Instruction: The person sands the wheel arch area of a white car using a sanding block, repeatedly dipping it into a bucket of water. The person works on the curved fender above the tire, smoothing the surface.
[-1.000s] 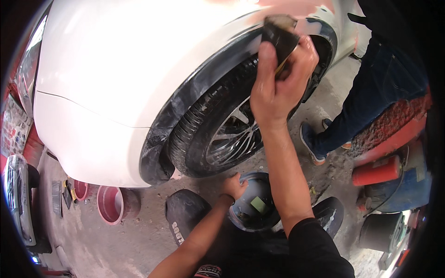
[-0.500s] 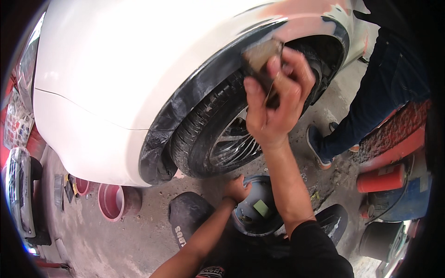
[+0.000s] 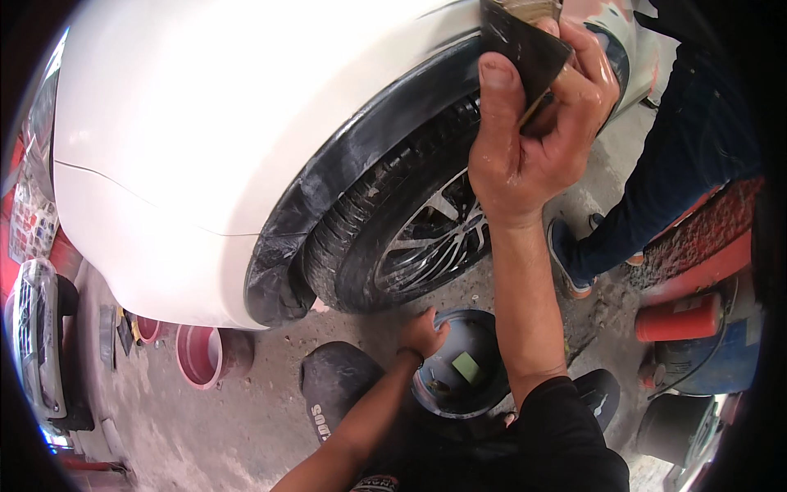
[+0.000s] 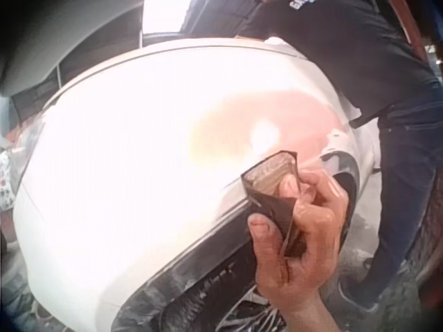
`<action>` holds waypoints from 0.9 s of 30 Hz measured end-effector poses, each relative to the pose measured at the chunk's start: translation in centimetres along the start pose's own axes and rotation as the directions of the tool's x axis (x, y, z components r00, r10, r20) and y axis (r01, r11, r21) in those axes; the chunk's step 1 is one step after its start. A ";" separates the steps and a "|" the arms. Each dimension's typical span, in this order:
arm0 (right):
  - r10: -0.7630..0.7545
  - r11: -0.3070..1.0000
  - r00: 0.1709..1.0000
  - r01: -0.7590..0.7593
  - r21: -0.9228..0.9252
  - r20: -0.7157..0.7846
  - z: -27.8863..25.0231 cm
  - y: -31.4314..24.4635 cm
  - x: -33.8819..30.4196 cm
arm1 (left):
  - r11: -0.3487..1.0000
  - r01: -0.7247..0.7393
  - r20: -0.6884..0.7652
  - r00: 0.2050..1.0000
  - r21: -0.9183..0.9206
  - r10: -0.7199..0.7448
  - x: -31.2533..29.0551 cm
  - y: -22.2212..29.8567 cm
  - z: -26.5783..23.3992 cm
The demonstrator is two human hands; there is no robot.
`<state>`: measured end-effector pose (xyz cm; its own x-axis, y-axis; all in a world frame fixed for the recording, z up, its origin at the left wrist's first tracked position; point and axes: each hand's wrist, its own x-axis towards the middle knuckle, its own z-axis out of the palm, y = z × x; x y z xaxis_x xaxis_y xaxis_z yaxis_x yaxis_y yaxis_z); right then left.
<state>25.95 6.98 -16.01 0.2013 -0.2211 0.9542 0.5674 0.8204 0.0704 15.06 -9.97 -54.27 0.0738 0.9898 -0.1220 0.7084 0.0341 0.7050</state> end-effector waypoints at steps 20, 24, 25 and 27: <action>0.072 0.997 0.993 -0.068 -0.041 0.096 -1.5 -0.6 1.0 | 0.998 0.034 0.027 0.999 0.058 -0.036 -0.1 -0.6 0.2; 0.124 0.992 0.992 -0.124 0.000 0.021 -0.7 -0.3 0.6 | 0.997 0.033 0.066 0.997 0.063 -0.038 0.4 -0.4 0.3; 0.155 0.987 0.984 -0.158 0.030 0.088 -1.1 -2.2 -0.6 | 0.997 0.015 0.058 0.998 0.082 -0.019 0.3 -1.1 0.6; 0.205 0.971 0.953 -0.226 0.072 0.222 -2.0 -5.9 -2.6 | 0.995 -0.005 0.034 0.999 0.102 0.001 0.4 -2.0 1.1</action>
<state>23.68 1.71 -19.48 0.1313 0.0747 0.9885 0.4480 0.8851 -0.1264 14.48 -9.82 -56.47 0.0987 0.9845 -0.1451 0.7759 0.0152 0.6307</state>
